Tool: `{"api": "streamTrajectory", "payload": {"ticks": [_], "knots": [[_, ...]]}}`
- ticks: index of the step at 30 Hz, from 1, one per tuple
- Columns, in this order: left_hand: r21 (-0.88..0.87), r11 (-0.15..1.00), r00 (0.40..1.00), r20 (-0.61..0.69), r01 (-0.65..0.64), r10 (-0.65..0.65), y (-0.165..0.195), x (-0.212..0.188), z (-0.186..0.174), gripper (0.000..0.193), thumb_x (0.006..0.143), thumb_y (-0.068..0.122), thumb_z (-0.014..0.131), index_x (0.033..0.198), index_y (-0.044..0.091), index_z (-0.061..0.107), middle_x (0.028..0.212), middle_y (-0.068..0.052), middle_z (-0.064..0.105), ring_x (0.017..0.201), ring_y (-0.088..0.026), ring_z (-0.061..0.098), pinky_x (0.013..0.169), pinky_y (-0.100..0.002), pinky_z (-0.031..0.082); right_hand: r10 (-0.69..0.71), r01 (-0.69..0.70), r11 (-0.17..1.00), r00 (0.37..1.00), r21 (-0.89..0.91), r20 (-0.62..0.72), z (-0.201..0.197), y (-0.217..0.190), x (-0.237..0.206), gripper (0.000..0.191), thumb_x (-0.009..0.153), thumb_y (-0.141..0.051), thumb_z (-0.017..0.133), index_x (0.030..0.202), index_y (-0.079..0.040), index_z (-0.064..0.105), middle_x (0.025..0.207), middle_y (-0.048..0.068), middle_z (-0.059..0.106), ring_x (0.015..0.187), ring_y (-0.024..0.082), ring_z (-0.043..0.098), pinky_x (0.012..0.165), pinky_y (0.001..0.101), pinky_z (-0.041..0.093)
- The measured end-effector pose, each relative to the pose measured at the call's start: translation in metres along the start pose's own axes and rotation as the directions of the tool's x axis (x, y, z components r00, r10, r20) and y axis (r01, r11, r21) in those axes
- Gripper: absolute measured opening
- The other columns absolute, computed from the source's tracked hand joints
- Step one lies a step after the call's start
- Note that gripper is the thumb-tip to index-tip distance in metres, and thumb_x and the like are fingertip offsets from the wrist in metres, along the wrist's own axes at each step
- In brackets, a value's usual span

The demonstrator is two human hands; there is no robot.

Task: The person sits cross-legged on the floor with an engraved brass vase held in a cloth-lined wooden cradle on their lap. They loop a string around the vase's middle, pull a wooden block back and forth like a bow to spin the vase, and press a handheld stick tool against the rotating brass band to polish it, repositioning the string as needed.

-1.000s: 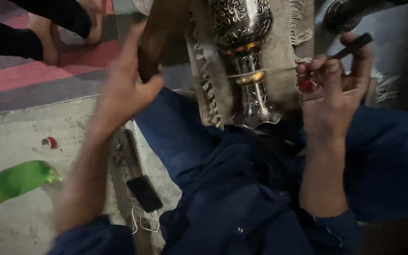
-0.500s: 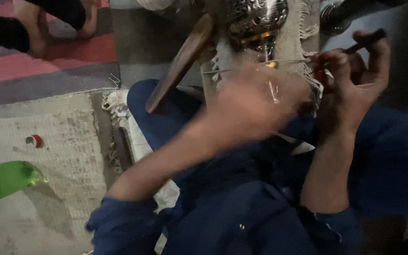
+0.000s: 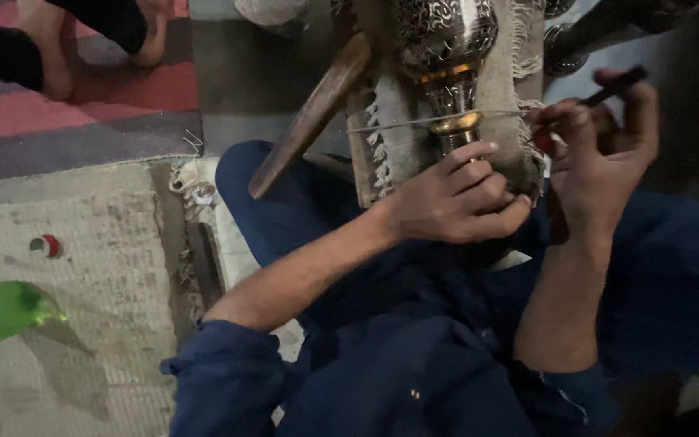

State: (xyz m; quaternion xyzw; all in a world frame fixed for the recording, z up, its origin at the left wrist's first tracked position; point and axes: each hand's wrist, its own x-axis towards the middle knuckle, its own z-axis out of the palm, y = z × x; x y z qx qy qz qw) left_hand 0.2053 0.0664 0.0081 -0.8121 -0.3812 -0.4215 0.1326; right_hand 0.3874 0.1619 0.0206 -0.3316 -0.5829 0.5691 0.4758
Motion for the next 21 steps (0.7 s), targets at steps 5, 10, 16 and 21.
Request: {"api": "streamTrajectory", "payload": {"ticks": [5, 10, 16, 21], "knots": [[-0.077, 0.993, 0.993, -0.077, 0.085, -0.091, -0.003, -0.014, -0.018, 0.026, 0.108, 0.015, 0.065, 0.133, 0.021, 0.06, 0.109, -0.004, 0.051, 0.113, -0.021, 0.055, 0.121, -0.049, 0.041, 0.015, -0.004, 0.995, 0.995, -0.104, 0.102, 0.028, -0.018, -0.002, 0.023, 0.118, -0.001, 0.066, 0.137, 0.001, 0.053, 0.103, 0.017, 0.074, 0.099, 0.025, 0.078, 0.09, 0.0327, 0.068], [0.107, 0.72, 0.728, -0.07, 0.685, -0.682, -0.051, -0.064, -0.093, 0.041, 0.099, 0.02, 0.07, 0.136, 0.01, 0.055, 0.124, -0.019, 0.061, 0.116, -0.039, 0.061, 0.102, -0.05, 0.051, -0.019, 0.1, 0.959, 0.956, -0.265, 0.293, 0.045, -0.03, -0.009, 0.021, 0.116, 0.005, 0.065, 0.133, 0.004, 0.053, 0.104, 0.016, 0.073, 0.101, 0.024, 0.079, 0.088, 0.0323, 0.07], [-0.082, 0.293, 0.297, 0.455, 0.953, -0.839, -0.087, -0.111, -0.135, 0.051, 0.092, 0.025, 0.078, 0.133, 0.009, 0.053, 0.103, -0.018, 0.07, 0.098, -0.037, 0.073, 0.083, -0.045, 0.054, -0.173, 0.344, 0.838, 0.903, -0.423, 0.394, 0.074, -0.041, -0.007, 0.026, 0.11, 0.015, 0.06, 0.134, 0.005, 0.053, 0.107, 0.02, 0.072, 0.105, 0.027, 0.076, 0.091, 0.0348, 0.068], [-0.288, 0.291, 0.389, 0.384, 0.912, -0.837, -0.055, -0.104, -0.14, 0.055, 0.095, 0.012, 0.072, 0.143, 0.011, 0.045, 0.105, -0.017, 0.068, 0.094, -0.037, 0.073, 0.081, -0.044, 0.057, -0.156, 0.371, 0.778, 0.896, -0.508, 0.416, 0.085, -0.045, -0.013, 0.027, 0.111, 0.012, 0.068, 0.133, 0.003, 0.053, 0.122, 0.021, 0.07, 0.114, 0.027, 0.075, 0.094, 0.0321, 0.068]]}}
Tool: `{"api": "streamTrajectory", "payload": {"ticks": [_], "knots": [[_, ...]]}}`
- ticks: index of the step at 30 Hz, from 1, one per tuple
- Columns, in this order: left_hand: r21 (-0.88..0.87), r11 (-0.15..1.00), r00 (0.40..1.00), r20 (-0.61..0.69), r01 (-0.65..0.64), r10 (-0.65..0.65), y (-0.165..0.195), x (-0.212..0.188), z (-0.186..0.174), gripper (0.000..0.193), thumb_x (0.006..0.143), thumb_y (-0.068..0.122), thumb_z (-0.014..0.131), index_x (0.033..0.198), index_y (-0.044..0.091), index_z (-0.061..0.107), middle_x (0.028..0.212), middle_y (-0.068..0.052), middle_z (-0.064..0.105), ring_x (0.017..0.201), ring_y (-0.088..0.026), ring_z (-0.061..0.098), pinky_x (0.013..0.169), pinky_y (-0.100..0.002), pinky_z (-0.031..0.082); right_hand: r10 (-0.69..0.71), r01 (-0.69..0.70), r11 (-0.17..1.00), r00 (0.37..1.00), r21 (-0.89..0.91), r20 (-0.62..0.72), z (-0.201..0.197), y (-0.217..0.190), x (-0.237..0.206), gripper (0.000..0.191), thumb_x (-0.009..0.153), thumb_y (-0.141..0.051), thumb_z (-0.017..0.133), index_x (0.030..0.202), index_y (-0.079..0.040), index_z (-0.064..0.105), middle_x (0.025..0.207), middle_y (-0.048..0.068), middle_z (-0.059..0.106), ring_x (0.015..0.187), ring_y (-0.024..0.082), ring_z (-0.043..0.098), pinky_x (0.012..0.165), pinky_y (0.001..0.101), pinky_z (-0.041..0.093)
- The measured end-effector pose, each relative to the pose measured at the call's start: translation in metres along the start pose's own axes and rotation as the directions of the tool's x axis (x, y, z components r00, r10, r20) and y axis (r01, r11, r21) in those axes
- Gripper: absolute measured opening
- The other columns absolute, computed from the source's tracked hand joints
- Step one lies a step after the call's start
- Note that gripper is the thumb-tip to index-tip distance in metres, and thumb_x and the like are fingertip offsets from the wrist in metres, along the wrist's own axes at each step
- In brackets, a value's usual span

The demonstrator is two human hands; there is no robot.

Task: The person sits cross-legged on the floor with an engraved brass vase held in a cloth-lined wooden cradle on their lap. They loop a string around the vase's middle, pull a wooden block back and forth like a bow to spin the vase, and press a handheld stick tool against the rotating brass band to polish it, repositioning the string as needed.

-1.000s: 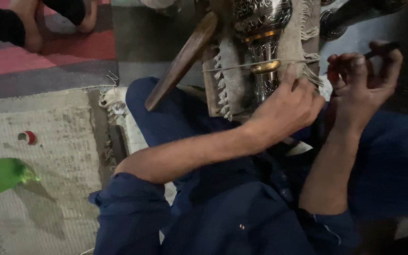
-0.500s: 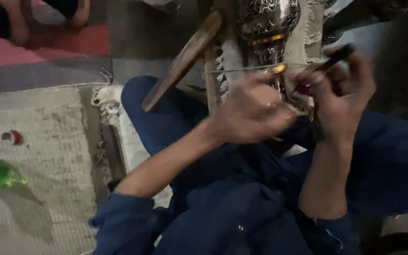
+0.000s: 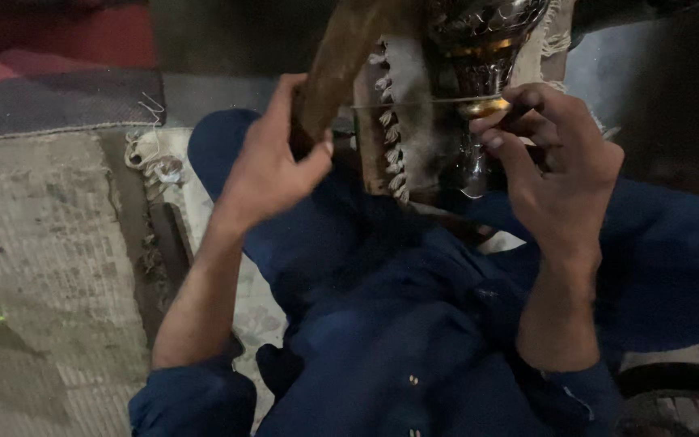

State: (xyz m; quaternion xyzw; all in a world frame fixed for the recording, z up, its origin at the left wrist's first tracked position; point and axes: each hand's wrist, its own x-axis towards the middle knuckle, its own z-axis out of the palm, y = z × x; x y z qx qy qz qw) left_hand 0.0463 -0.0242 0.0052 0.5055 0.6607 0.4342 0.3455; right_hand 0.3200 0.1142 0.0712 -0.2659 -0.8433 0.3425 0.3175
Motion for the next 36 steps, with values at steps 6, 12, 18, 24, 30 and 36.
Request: {"api": "streamTrajectory", "payload": {"ticks": [6, 12, 18, 24, 30, 36], "knots": [[0.045, 0.977, 0.977, 0.062, -0.207, 0.204, 0.032, -0.006, -0.009, 0.065, 0.096, 0.001, 0.068, 0.151, 0.015, 0.036, 0.12, -0.015, 0.069, 0.103, -0.034, 0.075, 0.08, -0.043, 0.059, -0.054, 0.059, 0.985, 0.998, -0.16, 0.035, 0.0, 0.009, -0.003, 0.033, 0.11, 0.007, 0.076, 0.135, 0.002, 0.055, 0.12, 0.018, 0.072, 0.114, 0.026, 0.077, 0.092, 0.0313, 0.069], [0.528, 0.798, 0.944, 0.019, -0.289, 0.33, 0.049, -0.004, -0.017, 0.079, 0.092, -0.001, 0.076, 0.157, 0.023, 0.037, 0.113, -0.013, 0.062, 0.105, -0.037, 0.07, 0.089, -0.052, 0.059, -0.082, 0.091, 0.979, 0.995, -0.18, 0.056, 0.002, 0.01, -0.005, 0.034, 0.105, 0.008, 0.076, 0.132, 0.001, 0.056, 0.117, 0.02, 0.073, 0.114, 0.027, 0.076, 0.09, 0.0307, 0.069], [0.394, 0.817, 0.891, 0.012, -0.421, 0.453, 0.05, 0.004, -0.018, 0.081, 0.097, -0.004, 0.071, 0.16, 0.024, 0.029, 0.127, -0.014, 0.057, 0.112, -0.031, 0.065, 0.091, -0.041, 0.059, -0.123, 0.127, 0.962, 0.992, -0.241, 0.034, 0.003, 0.018, -0.009, 0.032, 0.108, 0.007, 0.075, 0.132, 0.002, 0.057, 0.115, 0.018, 0.074, 0.109, 0.025, 0.078, 0.084, 0.0269, 0.069], [0.585, 0.712, 0.895, 0.058, -0.389, 0.442, 0.05, 0.005, -0.018, 0.085, 0.097, -0.003, 0.075, 0.163, 0.023, 0.029, 0.115, -0.014, 0.057, 0.1, -0.032, 0.063, 0.091, -0.048, 0.055, -0.034, 0.045, 0.963, 0.998, -0.264, 0.046, -0.002, 0.026, -0.014, 0.03, 0.11, -0.001, 0.08, 0.132, 0.0, 0.059, 0.113, 0.015, 0.076, 0.104, 0.02, 0.081, 0.079, 0.0228, 0.069], [0.571, 0.736, 0.908, 0.041, -0.364, 0.417, 0.044, 0.003, -0.016, 0.082, 0.101, -0.002, 0.073, 0.164, 0.025, 0.028, 0.115, -0.014, 0.057, 0.104, -0.03, 0.063, 0.095, -0.046, 0.055, -0.145, 0.157, 0.962, 0.987, -0.221, 0.073, -0.001, 0.02, -0.008, 0.034, 0.11, 0.006, 0.076, 0.137, 0.004, 0.056, 0.122, 0.02, 0.073, 0.113, 0.026, 0.077, 0.084, 0.0245, 0.069], [0.584, 0.718, 0.894, 0.03, -0.379, 0.448, 0.04, 0.007, -0.019, 0.075, 0.1, 0.0, 0.071, 0.159, 0.021, 0.031, 0.125, -0.016, 0.056, 0.114, -0.035, 0.062, 0.098, -0.049, 0.051, 0.014, -0.001, 0.973, 0.999, -0.23, 0.052, 0.001, 0.009, 0.001, 0.032, 0.101, 0.003, 0.08, 0.126, 0.004, 0.06, 0.111, 0.019, 0.077, 0.095, 0.024, 0.079, 0.067, 0.0261, 0.063]]}}
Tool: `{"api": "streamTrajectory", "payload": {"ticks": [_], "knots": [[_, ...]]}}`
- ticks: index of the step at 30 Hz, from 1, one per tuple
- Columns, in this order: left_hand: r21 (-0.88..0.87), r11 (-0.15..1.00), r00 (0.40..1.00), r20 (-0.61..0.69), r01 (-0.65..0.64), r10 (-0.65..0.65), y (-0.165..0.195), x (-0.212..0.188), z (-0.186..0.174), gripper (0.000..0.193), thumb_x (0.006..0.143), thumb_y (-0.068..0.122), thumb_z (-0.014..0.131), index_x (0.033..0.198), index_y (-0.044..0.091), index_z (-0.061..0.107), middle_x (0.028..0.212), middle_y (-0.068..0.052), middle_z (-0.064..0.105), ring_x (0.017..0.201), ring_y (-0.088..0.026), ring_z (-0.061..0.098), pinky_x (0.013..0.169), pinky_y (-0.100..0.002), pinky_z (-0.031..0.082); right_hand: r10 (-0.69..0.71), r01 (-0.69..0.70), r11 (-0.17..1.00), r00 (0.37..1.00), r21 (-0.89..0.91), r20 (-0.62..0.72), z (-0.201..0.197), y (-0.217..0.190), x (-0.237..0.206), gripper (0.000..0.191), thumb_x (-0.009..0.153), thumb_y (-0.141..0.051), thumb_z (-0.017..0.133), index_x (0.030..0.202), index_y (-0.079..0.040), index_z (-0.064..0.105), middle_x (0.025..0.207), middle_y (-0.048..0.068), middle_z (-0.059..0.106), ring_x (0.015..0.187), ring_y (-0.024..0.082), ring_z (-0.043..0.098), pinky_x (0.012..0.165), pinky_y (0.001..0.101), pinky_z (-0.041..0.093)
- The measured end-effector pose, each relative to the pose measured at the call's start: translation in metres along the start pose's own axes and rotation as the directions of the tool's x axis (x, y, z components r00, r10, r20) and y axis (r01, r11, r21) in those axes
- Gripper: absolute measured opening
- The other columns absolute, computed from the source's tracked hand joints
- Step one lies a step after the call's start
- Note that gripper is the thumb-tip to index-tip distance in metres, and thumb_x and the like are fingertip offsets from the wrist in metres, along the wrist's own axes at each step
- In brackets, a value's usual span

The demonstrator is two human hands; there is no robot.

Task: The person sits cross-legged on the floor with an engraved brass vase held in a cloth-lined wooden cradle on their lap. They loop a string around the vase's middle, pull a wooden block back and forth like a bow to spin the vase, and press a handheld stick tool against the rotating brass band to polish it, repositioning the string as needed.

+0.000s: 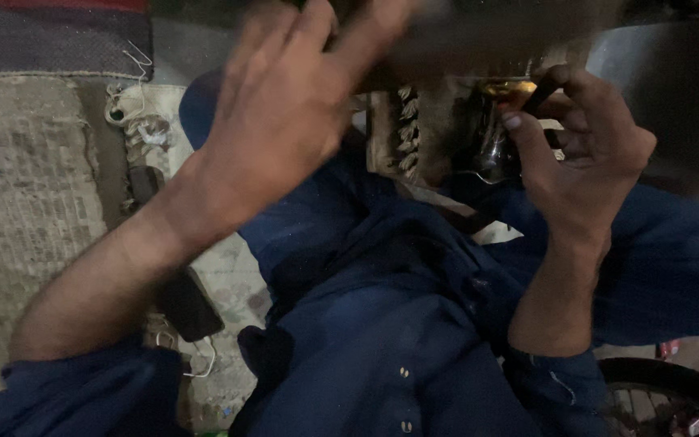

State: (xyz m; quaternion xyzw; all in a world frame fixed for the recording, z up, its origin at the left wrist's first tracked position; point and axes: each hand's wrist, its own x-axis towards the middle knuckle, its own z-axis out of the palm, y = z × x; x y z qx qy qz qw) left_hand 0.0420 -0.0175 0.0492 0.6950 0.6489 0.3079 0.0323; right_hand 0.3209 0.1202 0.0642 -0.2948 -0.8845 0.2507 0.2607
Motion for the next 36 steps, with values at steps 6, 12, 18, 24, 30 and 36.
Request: {"api": "streamTrajectory", "payload": {"ticks": [6, 12, 18, 24, 30, 36], "knots": [[0.05, 0.996, 0.997, -0.028, -0.071, 0.072, -0.003, 0.01, -0.004, 0.067, 0.097, 0.0, 0.073, 0.153, 0.016, 0.039, 0.132, -0.017, 0.056, 0.117, -0.036, 0.062, 0.1, -0.052, 0.051, -0.147, 0.147, 0.989, 0.989, 0.016, -0.002, 0.001, 0.0, -0.001, 0.031, 0.11, 0.006, 0.077, 0.133, 0.006, 0.056, 0.116, 0.021, 0.074, 0.109, 0.025, 0.077, 0.087, 0.0281, 0.069], [0.017, 0.997, 0.997, -0.016, -0.079, 0.079, -0.002, 0.016, -0.009, 0.068, 0.092, -0.006, 0.07, 0.15, 0.018, 0.043, 0.131, -0.016, 0.058, 0.119, -0.036, 0.062, 0.101, -0.053, 0.052, -0.069, 0.069, 0.995, 0.998, 0.075, -0.008, 0.001, 0.001, -0.002, 0.03, 0.108, 0.008, 0.076, 0.133, 0.007, 0.058, 0.114, 0.021, 0.075, 0.105, 0.025, 0.078, 0.082, 0.028, 0.069], [0.206, 0.972, 0.992, -0.031, -0.112, 0.121, 0.0, 0.027, -0.017, 0.067, 0.099, -0.006, 0.068, 0.154, 0.024, 0.044, 0.131, -0.012, 0.057, 0.119, -0.031, 0.06, 0.099, -0.049, 0.052, -0.003, 0.005, 0.991, 1.0, 0.136, -0.017, 0.0, -0.003, -0.001, 0.026, 0.109, 0.012, 0.071, 0.13, 0.007, 0.057, 0.116, 0.022, 0.075, 0.106, 0.024, 0.078, 0.083, 0.0269, 0.069], [0.281, 0.952, 0.992, -0.013, -0.117, 0.126, 0.005, 0.036, -0.018, 0.074, 0.096, -0.012, 0.064, 0.157, 0.025, 0.043, 0.126, -0.015, 0.058, 0.117, -0.031, 0.062, 0.1, -0.051, 0.053, 0.016, 0.001, 0.977, 0.997, 0.214, -0.076, 0.002, -0.002, -0.002, 0.032, 0.108, 0.014, 0.069, 0.136, 0.008, 0.056, 0.113, 0.019, 0.074, 0.101, 0.021, 0.077, 0.081, 0.0268, 0.067], [-0.096, 0.99, 0.994, 0.027, -0.1, 0.103, -0.003, 0.04, -0.012, 0.069, 0.099, -0.008, 0.067, 0.155, 0.018, 0.035, 0.13, -0.02, 0.057, 0.117, -0.038, 0.062, 0.096, -0.051, 0.053, 0.106, -0.076, 0.978, 0.984, 0.195, -0.147, 0.007, 0.002, -0.005, 0.03, 0.103, 0.011, 0.074, 0.129, 0.005, 0.061, 0.101, 0.015, 0.071, 0.09, 0.019, 0.075, 0.066, 0.0253, 0.062], [0.02, 0.996, 0.993, 0.084, -0.085, 0.083, 0.001, 0.046, -0.021, 0.067, 0.105, -0.002, 0.072, 0.157, 0.017, 0.034, 0.127, -0.016, 0.057, 0.115, -0.032, 0.063, 0.096, -0.048, 0.054, 0.045, -0.024, 0.981, 0.993, 0.191, -0.106, 0.002, 0.005, -0.011, 0.033, 0.111, 0.014, 0.072, 0.138, 0.005, 0.055, 0.109, 0.019, 0.073, 0.105, 0.023, 0.077, 0.087, 0.0296, 0.068]]}}
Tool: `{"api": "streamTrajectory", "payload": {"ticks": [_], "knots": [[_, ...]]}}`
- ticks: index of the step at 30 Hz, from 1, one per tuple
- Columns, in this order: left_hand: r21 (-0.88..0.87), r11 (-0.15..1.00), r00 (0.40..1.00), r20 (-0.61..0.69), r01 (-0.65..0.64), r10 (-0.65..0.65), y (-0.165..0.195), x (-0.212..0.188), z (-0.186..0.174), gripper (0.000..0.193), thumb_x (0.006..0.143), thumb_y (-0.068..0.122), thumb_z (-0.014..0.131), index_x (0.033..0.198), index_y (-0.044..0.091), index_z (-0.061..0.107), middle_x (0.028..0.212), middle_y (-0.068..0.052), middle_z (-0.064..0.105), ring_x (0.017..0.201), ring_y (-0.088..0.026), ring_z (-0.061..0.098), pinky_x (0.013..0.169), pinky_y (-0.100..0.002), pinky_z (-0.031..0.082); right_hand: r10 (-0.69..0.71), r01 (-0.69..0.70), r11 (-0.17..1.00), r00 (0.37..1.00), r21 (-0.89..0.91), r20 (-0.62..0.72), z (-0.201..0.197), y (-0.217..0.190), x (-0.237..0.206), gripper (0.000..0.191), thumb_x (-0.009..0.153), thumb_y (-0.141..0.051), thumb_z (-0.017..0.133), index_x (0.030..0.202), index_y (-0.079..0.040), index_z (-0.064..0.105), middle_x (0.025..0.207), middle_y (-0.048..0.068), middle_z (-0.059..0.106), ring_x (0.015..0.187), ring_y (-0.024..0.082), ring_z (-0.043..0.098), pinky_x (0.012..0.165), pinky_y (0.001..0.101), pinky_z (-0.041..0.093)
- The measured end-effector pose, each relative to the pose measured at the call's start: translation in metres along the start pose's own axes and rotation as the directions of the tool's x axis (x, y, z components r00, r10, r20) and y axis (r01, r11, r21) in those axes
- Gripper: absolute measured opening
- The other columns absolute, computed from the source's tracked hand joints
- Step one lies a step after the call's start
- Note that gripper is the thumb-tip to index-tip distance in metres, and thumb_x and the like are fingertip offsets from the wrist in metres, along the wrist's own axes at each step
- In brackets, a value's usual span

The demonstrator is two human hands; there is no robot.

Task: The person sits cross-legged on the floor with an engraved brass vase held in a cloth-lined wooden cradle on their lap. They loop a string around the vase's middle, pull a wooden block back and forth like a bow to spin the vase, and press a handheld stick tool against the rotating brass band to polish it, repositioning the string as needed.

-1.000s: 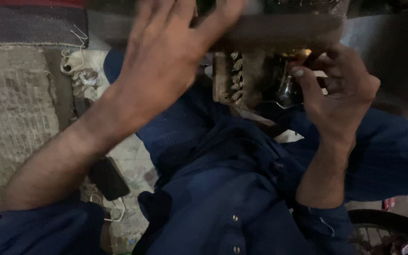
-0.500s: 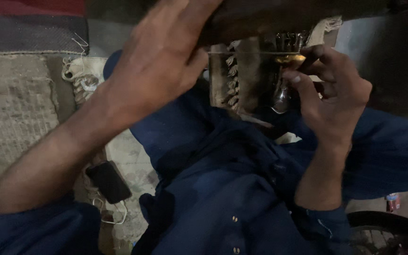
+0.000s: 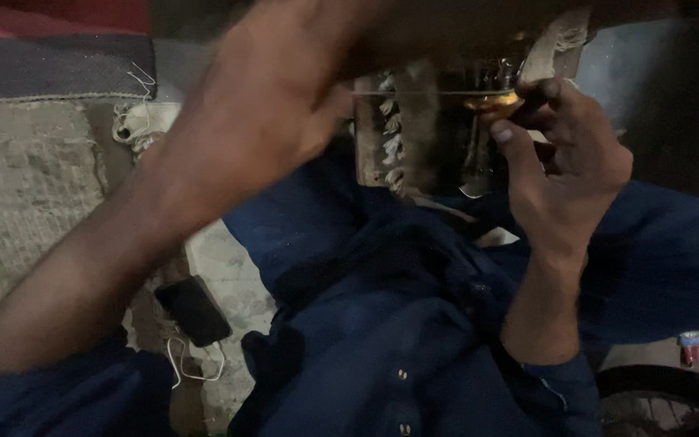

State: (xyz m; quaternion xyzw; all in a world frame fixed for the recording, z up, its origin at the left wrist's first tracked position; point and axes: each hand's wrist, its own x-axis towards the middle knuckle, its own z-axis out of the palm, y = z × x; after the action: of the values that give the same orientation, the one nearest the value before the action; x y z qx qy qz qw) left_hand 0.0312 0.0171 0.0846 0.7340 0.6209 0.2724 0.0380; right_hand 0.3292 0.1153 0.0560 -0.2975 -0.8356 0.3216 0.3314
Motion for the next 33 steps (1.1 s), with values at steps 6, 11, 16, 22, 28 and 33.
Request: {"api": "streamTrajectory", "payload": {"ticks": [6, 11, 16, 22, 28, 33], "knots": [[0.05, 0.998, 0.999, 0.023, 0.042, -0.043, 0.009, -0.007, -0.008, 0.068, 0.1, 0.0, 0.074, 0.155, 0.015, 0.038, 0.129, -0.016, 0.06, 0.109, -0.033, 0.066, 0.091, -0.044, 0.058, -0.06, 0.053, 0.98, 0.998, 0.191, 0.032, -0.008, 0.027, 0.001, 0.04, 0.119, 0.01, 0.066, 0.15, -0.001, 0.045, 0.131, 0.018, 0.067, 0.111, 0.023, 0.077, 0.093, 0.0297, 0.07], [-0.221, 0.975, 0.997, 0.08, 0.02, -0.002, 0.005, 0.004, 0.004, 0.068, 0.102, 0.006, 0.08, 0.153, 0.005, 0.036, 0.119, -0.02, 0.061, 0.1, -0.036, 0.068, 0.088, -0.045, 0.058, -0.032, 0.03, 0.994, 0.999, 0.108, 0.016, -0.009, 0.037, -0.006, 0.039, 0.116, 0.01, 0.071, 0.146, 0.0, 0.049, 0.135, 0.02, 0.065, 0.108, 0.027, 0.078, 0.087, 0.03, 0.07], [-0.185, 0.979, 0.996, 0.002, -0.088, 0.09, 0.009, 0.02, 0.004, 0.063, 0.104, 0.007, 0.079, 0.149, 0.004, 0.035, 0.115, -0.02, 0.058, 0.096, -0.033, 0.065, 0.085, -0.044, 0.055, -0.067, 0.067, 0.997, 0.998, 0.032, -0.003, -0.01, 0.03, -0.004, 0.039, 0.113, 0.012, 0.073, 0.142, 0.001, 0.05, 0.132, 0.02, 0.066, 0.106, 0.028, 0.079, 0.084, 0.03, 0.072], [0.028, 0.99, 0.988, 0.075, -0.139, 0.136, 0.015, 0.028, -0.006, 0.062, 0.096, -0.004, 0.071, 0.151, 0.006, 0.043, 0.108, -0.018, 0.062, 0.093, -0.03, 0.065, 0.078, -0.045, 0.054, -0.108, 0.108, 0.994, 0.994, -0.01, 0.017, -0.013, 0.028, 0.0, 0.038, 0.11, 0.013, 0.075, 0.138, 0.004, 0.051, 0.127, 0.023, 0.069, 0.101, 0.027, 0.079, 0.076, 0.0274, 0.07], [0.134, 0.988, 0.988, 0.141, -0.081, 0.062, 0.013, 0.024, -0.008, 0.059, 0.097, -0.002, 0.068, 0.152, 0.015, 0.054, 0.108, -0.016, 0.068, 0.086, -0.028, 0.068, 0.07, -0.042, 0.055, -0.102, 0.102, 0.995, 0.994, -0.004, 0.025, -0.011, 0.029, 0.003, 0.038, 0.108, 0.011, 0.075, 0.138, 0.003, 0.053, 0.123, 0.023, 0.071, 0.101, 0.027, 0.08, 0.077, 0.0265, 0.07], [0.07, 0.998, 0.982, 0.187, 0.003, -0.017, 0.01, 0.026, -0.007, 0.05, 0.102, -0.006, 0.063, 0.147, 0.014, 0.057, 0.105, -0.015, 0.07, 0.082, -0.026, 0.069, 0.07, -0.041, 0.056, -0.05, 0.052, 0.996, 0.998, -0.074, 0.03, -0.013, 0.025, 0.004, 0.037, 0.1, 0.006, 0.079, 0.13, 0.003, 0.058, 0.102, 0.019, 0.076, 0.08, 0.021, 0.076, 0.055, 0.0218, 0.057]]}}
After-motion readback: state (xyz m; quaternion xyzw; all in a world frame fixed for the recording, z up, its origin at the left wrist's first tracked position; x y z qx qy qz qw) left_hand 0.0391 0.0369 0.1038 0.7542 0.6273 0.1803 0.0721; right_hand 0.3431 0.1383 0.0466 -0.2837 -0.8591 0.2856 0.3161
